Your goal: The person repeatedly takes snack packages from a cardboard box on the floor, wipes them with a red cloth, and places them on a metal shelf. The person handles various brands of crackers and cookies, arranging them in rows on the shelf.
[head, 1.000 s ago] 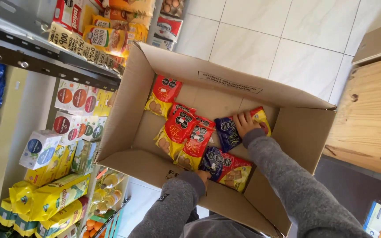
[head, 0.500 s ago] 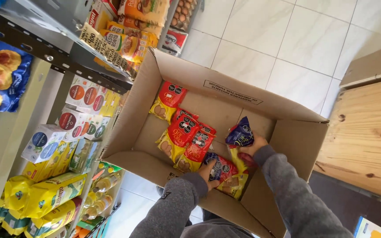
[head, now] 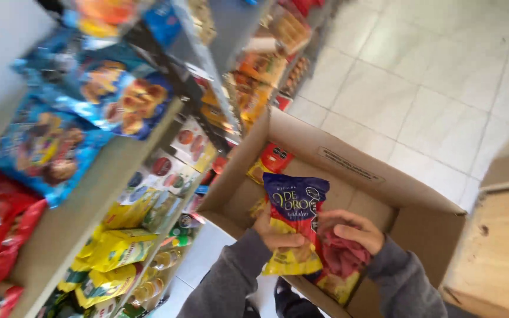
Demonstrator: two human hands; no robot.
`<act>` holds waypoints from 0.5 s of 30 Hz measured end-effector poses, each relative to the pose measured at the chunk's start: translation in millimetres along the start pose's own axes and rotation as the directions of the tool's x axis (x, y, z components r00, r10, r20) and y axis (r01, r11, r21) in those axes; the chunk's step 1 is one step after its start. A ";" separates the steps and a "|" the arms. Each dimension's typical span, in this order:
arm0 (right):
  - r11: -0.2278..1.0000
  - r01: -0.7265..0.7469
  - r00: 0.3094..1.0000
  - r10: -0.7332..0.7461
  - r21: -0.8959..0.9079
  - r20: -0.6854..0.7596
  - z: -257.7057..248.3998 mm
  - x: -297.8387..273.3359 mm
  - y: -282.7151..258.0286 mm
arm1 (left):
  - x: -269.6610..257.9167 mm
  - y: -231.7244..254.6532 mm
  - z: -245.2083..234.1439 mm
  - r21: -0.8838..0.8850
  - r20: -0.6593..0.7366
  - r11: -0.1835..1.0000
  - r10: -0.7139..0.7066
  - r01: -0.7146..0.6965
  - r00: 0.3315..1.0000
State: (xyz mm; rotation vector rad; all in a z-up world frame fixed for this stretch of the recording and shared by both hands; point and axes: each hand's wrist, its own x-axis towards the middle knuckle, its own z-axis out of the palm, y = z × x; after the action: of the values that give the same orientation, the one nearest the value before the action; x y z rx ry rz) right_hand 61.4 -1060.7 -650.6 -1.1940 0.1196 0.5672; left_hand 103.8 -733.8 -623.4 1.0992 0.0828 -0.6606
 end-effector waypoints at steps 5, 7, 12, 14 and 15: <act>0.960 0.060 0.996 -0.038 -0.274 0.083 72.9 62.7 -36.9 | -60.1 86.0 -26.0 -0.130 0.178 0.983 0.150 -0.128 0.972; 0.936 0.136 0.985 -0.093 -0.326 0.143 112.3 76.3 -59.4 | -81.4 112.4 -32.0 -0.112 0.055 0.983 0.155 -0.148 0.986; 0.895 0.322 0.933 -0.245 -0.308 0.263 227.1 93.4 -119.3 | -156.6 193.4 -41.4 0.130 -0.290 0.942 0.335 -0.310 0.897; 0.868 0.246 0.969 -0.202 -0.431 0.144 264.3 105.7 -133.8 | -189.4 220.1 -44.1 0.375 -0.288 0.711 0.699 -0.595 0.654; 0.859 0.272 0.960 -0.211 -0.433 0.184 284.2 109.2 -142.1 | -206.8 231.0 -50.9 0.394 -0.300 0.688 0.723 -0.609 0.622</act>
State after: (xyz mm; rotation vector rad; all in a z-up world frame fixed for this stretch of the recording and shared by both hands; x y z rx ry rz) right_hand 164.4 -800.9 -464.2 -1.5964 -0.2914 0.4596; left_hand 72.9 -531.3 -385.2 1.4008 -0.0411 0.2905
